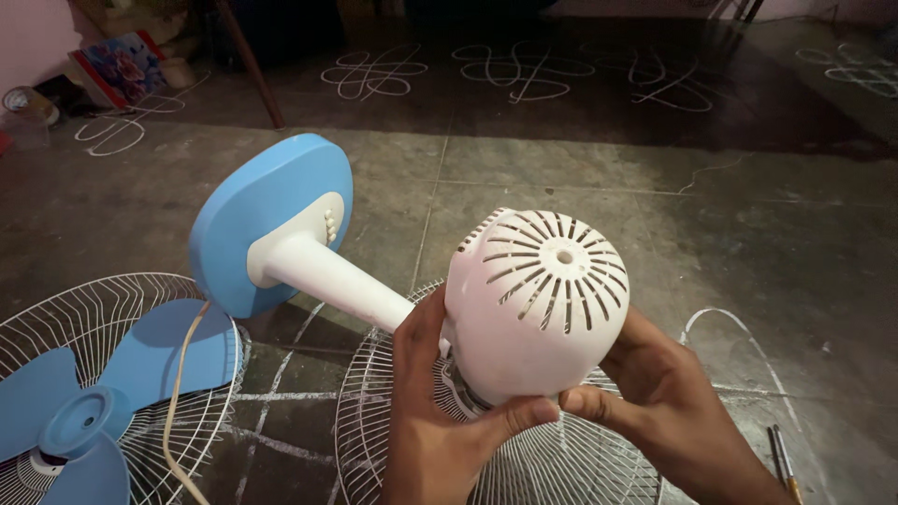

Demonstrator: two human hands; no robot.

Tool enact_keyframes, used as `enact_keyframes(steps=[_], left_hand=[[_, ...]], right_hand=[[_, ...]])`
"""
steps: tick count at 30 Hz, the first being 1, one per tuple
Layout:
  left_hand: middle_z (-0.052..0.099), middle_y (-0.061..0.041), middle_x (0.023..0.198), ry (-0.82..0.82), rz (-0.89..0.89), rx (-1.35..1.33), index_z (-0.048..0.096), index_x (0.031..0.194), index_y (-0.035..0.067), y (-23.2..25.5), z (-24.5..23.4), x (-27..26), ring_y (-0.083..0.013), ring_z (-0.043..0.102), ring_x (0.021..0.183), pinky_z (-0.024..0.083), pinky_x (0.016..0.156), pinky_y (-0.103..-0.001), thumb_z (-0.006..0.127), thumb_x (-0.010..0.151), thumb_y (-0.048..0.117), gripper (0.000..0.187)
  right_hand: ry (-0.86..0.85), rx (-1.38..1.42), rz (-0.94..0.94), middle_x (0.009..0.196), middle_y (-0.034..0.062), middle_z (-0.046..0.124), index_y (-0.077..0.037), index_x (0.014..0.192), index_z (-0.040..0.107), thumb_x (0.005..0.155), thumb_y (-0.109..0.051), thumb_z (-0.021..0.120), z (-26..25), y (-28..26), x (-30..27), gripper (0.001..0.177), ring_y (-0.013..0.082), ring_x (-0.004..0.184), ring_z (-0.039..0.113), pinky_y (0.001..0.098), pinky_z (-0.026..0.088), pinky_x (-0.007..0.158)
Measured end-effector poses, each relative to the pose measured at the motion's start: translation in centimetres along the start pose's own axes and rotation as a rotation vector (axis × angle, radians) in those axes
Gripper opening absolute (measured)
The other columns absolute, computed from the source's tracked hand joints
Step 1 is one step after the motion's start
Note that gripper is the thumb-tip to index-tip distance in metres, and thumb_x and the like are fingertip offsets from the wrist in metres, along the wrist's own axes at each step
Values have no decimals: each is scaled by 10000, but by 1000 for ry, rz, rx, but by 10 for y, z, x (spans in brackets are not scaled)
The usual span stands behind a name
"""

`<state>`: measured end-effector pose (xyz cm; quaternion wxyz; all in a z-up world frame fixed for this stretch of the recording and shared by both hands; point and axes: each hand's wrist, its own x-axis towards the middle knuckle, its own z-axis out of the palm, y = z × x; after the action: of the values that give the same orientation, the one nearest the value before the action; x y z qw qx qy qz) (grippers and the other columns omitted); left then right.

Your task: The person uses a screwdriver to remove a screw from the fan neck, then detaches the fan head and removes the motor housing cover. The person continues to remove internal components from the motor assembly.

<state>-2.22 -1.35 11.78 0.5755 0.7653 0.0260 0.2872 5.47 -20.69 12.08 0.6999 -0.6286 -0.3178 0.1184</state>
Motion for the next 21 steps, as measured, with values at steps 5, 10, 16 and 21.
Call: enact_keyframes(steps=[5,10,16,21], left_hand=[[360,-175,1509,-35,4,54,354,1531,162,31,-8,13,-345,383,1461,393,1159,-506,1025,457,346,1280],[200,-258,1595,-92,108,83,266,1552,162,47,-6,9,-448,282,1493,367,1122,-596,1031,404,352,1393],[262,-263,1580,-252,122,-19,177,1625,98,48,16,-13,-435,281,1483,319,1155,-589,1006,561,401,1382],[241,-265,1612,-371,64,-152,131,1635,59,45,35,-21,-429,256,1511,271,1197,-594,960,612,464,1377]], right_hand=[[-10,-36,36,1451,196,607,21,1487,519,789,-226,897,-9,-41,6,831,350,1410,491,563,388,1116],[31,14,213,1418,207,608,5,1474,512,749,-245,927,-33,-63,-3,872,380,1357,511,636,455,1012],[53,40,325,1384,245,648,2,1467,485,753,-290,923,-71,-61,-26,887,427,1305,569,661,454,1016],[63,-9,328,1419,243,634,6,1501,466,829,-408,850,-88,-52,-44,878,401,1327,553,647,459,1073]])
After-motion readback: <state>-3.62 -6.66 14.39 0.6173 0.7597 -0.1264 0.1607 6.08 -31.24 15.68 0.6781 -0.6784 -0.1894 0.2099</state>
